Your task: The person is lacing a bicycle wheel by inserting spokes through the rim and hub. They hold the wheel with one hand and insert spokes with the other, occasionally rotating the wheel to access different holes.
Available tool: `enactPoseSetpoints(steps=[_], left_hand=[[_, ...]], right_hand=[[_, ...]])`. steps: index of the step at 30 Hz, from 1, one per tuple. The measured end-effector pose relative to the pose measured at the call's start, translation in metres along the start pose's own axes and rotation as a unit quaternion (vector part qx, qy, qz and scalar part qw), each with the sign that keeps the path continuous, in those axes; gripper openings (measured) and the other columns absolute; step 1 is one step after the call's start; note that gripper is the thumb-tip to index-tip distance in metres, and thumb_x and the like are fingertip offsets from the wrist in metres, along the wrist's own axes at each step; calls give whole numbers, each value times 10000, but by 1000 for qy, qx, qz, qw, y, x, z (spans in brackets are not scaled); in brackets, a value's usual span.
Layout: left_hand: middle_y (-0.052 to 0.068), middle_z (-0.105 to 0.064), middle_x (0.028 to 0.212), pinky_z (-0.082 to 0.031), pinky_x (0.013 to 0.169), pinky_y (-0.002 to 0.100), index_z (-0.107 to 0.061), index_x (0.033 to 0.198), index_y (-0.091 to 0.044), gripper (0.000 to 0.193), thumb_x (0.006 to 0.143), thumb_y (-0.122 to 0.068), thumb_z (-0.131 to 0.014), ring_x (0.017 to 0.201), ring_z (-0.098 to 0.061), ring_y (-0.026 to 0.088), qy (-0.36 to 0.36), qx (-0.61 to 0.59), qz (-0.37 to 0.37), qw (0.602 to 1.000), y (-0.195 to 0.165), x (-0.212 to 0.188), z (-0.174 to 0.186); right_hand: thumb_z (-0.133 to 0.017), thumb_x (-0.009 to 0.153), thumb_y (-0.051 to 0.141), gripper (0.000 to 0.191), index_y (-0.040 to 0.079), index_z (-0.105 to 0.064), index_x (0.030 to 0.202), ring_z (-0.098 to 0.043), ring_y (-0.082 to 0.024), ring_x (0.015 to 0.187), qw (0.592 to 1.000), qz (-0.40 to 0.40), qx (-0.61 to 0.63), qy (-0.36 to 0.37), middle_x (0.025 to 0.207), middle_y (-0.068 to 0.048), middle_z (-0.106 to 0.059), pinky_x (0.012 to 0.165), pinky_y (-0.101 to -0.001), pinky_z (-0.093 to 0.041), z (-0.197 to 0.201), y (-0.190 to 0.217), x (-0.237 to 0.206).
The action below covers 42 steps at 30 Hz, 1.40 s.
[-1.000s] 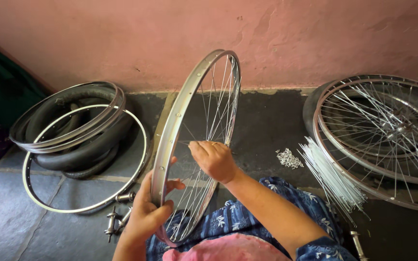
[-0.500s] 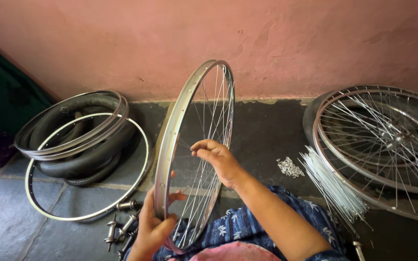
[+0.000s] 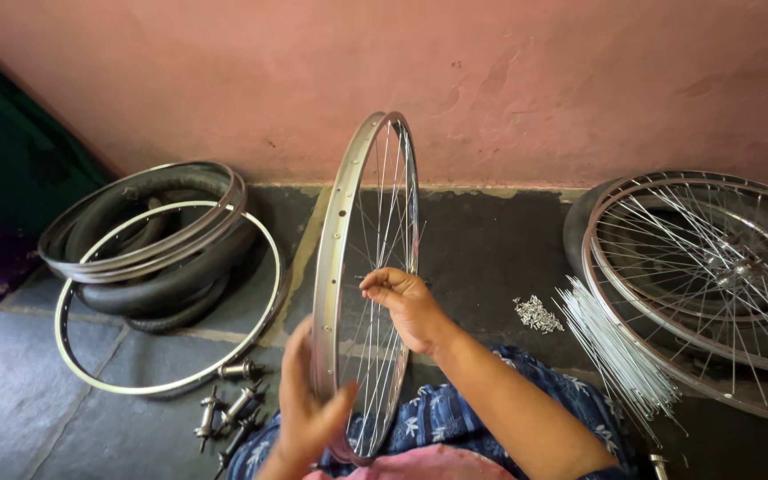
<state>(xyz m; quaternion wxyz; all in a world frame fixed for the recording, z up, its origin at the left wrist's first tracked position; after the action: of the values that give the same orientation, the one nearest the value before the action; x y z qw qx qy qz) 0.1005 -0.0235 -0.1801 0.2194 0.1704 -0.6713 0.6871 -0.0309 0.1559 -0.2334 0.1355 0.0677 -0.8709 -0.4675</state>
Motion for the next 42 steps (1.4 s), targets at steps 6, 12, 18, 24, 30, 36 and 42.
enactPoseSetpoints(steps=[6,12,18,24,30,36,42], left_hand=[[67,-705,1071,-490,937,295,-688,1222,-40,509,714,-21,-717,1033,-614,163,59,195,76,976,-40,94,-9],[133,-689,1112,-488,826,314,-616,1375,-38,698,680,11,-569,970,-617,198,77,17,211,974,-37,80,-19],[217,-527,1506,-342,1215,432,-430,1478,65,817,667,37,-512,1442,-507,310,117,-118,137,977,-30,50,-21],[244,-474,1546,-311,1224,455,-382,1485,102,865,629,110,-510,1468,-449,338,57,-110,155,980,-9,-1,-3],[265,-458,1551,-326,1211,427,-358,1492,109,928,575,207,-460,1469,-442,339,-5,-115,203,972,16,11,9],[290,-466,1541,-333,1219,435,-341,1524,95,946,592,202,-462,1464,-453,351,-36,-116,198,973,23,22,12],[274,-423,1577,-286,1223,437,-338,1523,90,943,595,184,-477,1489,-411,343,12,-108,217,970,22,38,16]], right_hand=[[-670,962,7,85,29,-724,1025,-657,-105,956,1000,6,-25,9,974,-27,-722,916,-264,-502,-11,5,-3],[-644,970,6,92,50,-709,1019,-642,-97,982,1000,7,15,2,1055,-25,-737,953,-272,-492,-6,14,-10],[-682,969,11,106,56,-714,1060,-661,-130,1026,999,9,-40,35,1048,-32,-726,971,-309,-513,-10,12,-19],[-734,839,15,245,65,-754,1077,-668,-217,1099,866,220,-436,-107,1102,-93,-729,1000,-318,-501,92,-10,-54],[-636,867,-18,281,73,-739,1113,-739,-184,994,801,-18,-480,-357,1071,-110,-775,904,-316,-577,310,-33,-89],[-683,847,96,176,132,-801,972,-733,-338,952,608,-142,-630,-461,982,-128,-772,870,-439,-573,403,-6,-135],[-588,934,240,252,118,-795,1011,-692,-392,1073,565,-308,-662,-384,1132,-178,-734,909,-515,-556,409,-22,-107]])
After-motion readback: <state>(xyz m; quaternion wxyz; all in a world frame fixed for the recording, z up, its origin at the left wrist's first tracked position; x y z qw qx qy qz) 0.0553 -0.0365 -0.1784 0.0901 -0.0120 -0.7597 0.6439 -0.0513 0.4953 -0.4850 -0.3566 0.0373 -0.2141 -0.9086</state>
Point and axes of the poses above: each hand's wrist, its own x-axis towards the middle knuckle, its own z-axis out of the back of the hand, y = z × x, the point moved 4 cm from there along x, towards the middle knuckle
